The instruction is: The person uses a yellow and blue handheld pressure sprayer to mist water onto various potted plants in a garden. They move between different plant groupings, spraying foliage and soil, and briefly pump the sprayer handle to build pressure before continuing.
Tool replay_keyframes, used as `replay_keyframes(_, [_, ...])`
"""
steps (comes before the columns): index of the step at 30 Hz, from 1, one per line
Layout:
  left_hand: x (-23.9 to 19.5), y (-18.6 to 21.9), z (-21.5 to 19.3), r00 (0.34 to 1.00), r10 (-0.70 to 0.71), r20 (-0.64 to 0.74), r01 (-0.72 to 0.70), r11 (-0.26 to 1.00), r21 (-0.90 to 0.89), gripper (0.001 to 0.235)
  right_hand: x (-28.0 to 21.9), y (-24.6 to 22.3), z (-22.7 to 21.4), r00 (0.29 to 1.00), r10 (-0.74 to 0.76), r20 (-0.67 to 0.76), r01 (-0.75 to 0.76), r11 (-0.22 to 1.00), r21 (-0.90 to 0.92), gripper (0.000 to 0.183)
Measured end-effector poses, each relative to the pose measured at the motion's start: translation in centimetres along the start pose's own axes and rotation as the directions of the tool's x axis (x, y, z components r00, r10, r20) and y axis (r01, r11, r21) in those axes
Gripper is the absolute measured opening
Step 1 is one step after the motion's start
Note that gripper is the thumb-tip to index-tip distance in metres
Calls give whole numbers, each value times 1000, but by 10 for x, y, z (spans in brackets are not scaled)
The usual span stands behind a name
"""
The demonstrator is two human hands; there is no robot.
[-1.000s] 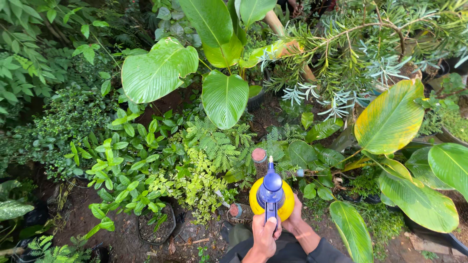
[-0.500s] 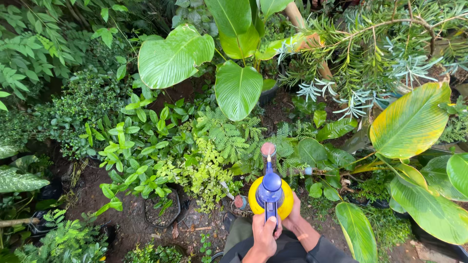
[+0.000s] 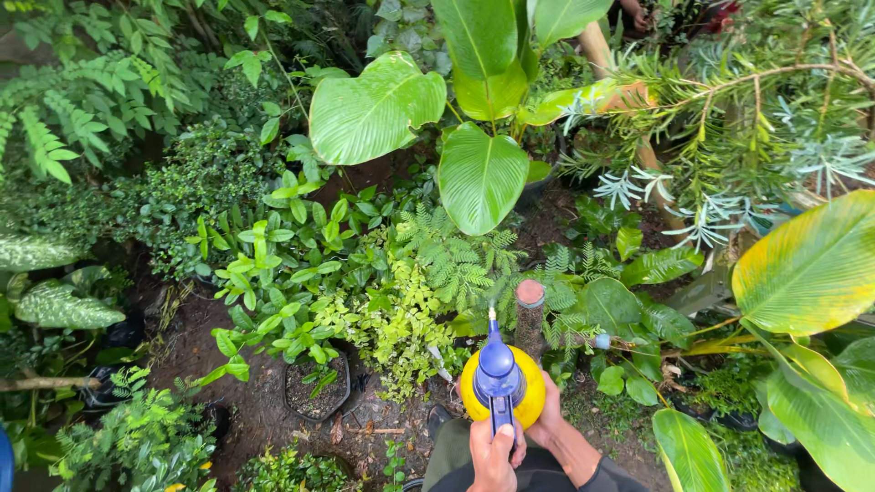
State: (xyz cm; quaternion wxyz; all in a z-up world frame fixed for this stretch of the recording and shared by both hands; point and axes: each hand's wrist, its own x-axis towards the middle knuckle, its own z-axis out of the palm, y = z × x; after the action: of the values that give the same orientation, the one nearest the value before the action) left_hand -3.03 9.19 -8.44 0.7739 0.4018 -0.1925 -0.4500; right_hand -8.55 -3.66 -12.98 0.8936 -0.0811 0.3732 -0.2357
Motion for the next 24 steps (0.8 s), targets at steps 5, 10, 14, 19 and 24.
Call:
replay_keyframes(5, [-4,4,-13,998,-31,-53,32,999,23,41,8,11,3,998,62,29,-62,998,-24,59])
replay_keyframes(10, [-6,10,-18,996,-19,-92,22,999,28,41,14,18,9,995,87,44,-85,995,-52,57])
replay_keyframes(14, [-3,15,-22,992,-14,-128,19,999,35,40,19,22,18,993,120,13,-119,992,-50,56])
replay_keyframes(19, [3,19,-29,987,-2,-159,3,1000,8,39,23,26,27,988,149,31,-147,988,-57,56])
replay_keyframes(24, [12,23,-33,989,-20,-145,21,1000,1,40,28,25,33,990,140,5,-139,989,-52,55])
